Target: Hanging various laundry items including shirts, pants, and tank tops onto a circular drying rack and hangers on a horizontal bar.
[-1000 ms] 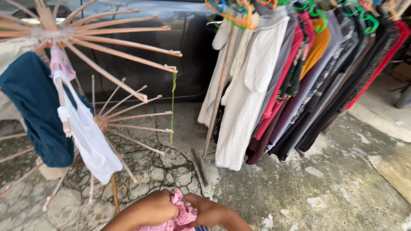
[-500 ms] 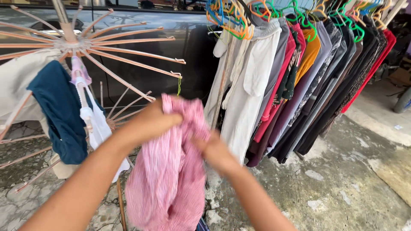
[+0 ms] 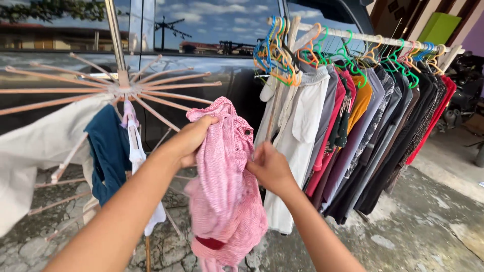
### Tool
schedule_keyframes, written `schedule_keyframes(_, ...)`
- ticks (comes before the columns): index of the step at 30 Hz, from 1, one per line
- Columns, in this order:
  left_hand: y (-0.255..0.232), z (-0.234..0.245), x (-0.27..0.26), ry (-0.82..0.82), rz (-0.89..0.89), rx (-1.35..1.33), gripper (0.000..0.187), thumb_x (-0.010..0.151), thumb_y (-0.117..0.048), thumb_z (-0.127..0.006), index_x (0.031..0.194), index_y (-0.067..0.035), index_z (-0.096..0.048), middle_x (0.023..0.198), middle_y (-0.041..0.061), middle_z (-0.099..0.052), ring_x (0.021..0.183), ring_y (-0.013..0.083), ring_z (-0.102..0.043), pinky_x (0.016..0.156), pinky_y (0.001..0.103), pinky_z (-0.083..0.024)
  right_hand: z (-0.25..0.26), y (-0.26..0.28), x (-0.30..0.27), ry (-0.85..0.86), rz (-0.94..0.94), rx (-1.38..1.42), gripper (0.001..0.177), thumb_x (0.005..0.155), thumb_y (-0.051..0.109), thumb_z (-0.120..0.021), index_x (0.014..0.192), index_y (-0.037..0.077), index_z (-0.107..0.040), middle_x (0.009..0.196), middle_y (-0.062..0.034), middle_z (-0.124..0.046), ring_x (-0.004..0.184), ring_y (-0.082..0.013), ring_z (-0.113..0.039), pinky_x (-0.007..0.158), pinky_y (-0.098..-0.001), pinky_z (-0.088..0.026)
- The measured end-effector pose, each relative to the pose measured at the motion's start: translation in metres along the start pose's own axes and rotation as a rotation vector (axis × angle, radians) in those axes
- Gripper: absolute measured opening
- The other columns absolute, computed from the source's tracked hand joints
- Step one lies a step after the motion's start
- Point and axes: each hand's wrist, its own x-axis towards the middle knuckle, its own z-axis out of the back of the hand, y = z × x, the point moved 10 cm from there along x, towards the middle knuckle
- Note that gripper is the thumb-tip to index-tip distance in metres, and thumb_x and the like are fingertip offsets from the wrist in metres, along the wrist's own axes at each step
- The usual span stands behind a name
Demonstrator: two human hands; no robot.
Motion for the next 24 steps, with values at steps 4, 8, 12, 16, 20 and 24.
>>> schedule_keyframes(4,-0.012,-0.012,0.011,0.030,-0.042,-0.169,0.045,0.101,-0.037,-0.044,0.114,-0.001,-0.067,0.102,0.018,-0.075,0.088,0.0291,-0.073,0.089,0.048,-0.060,-0.009,-0.029,-0.032,0.097,-0.334,0.098,0.047,0.094,0.045,-0.061,0.085,-0.001,-0.065,0.063,-0.0103,-0.067,0.051,-0.0216,-0.067,0.044,-0.0329,-0.053)
schedule_keyframes(8,-0.040,-0.031,0.013,0.115,-0.123,-0.246,0.051,0.100,-0.038,-0.040,0.113,0.001,-0.069,0.103,0.021,-0.075,0.091,0.0321,-0.074,0.091,0.047,-0.060,-0.028,-0.078,-0.072,0.254,-0.589,0.049,0.067,0.098,0.063,-0.045,0.085,0.002,-0.069,0.062,-0.0061,-0.069,0.052,-0.0174,-0.069,0.048,-0.0309,-0.058)
schedule_keyframes(12,-0.057,-0.038,0.009,0.100,-0.139,-0.276,0.050,0.101,-0.040,-0.039,0.114,-0.001,-0.068,0.104,0.020,-0.073,0.092,0.0315,-0.072,0.091,0.049,-0.058,-0.075,-0.133,-0.100,0.407,-0.550,-0.023,0.051,0.096,0.057,-0.054,0.104,0.009,-0.069,0.084,-0.0040,-0.072,0.068,-0.0132,-0.068,0.057,-0.0314,-0.057)
schedule_keyframes(16,-0.078,-0.037,0.001,0.097,-0.196,-0.320,0.047,0.099,-0.037,-0.039,0.115,-0.004,-0.068,0.110,0.016,-0.075,0.100,0.0291,-0.073,0.098,0.046,-0.055,-0.042,-0.152,-0.062,0.055,-0.326,0.456,0.041,0.086,0.028,-0.063,0.125,0.015,-0.064,0.108,-0.0084,-0.069,0.094,-0.0169,-0.068,0.077,-0.0376,-0.061)
schedule_keyframes(20,-0.078,0.027,0.012,0.020,-0.193,-0.155,0.042,0.101,-0.038,-0.043,0.115,-0.006,-0.066,0.113,0.012,-0.074,0.104,0.0257,-0.070,0.100,0.043,-0.054,0.067,-0.106,-0.020,-0.254,-0.323,0.621,0.039,0.101,0.035,-0.048,0.116,0.005,-0.068,0.109,-0.0116,-0.072,0.097,-0.0227,-0.067,0.089,-0.0406,-0.056)
schedule_keyframes(24,-0.061,0.109,0.014,-0.175,-0.112,0.243,0.039,0.098,-0.031,-0.052,0.115,0.001,-0.068,0.114,0.015,-0.075,0.100,0.0274,-0.072,0.094,0.043,-0.055,0.109,-0.056,0.012,-0.298,-0.436,0.992,0.028,0.096,0.024,-0.054,0.107,0.001,-0.066,0.103,-0.0160,-0.073,0.092,-0.0310,-0.070,0.089,-0.0472,-0.057)
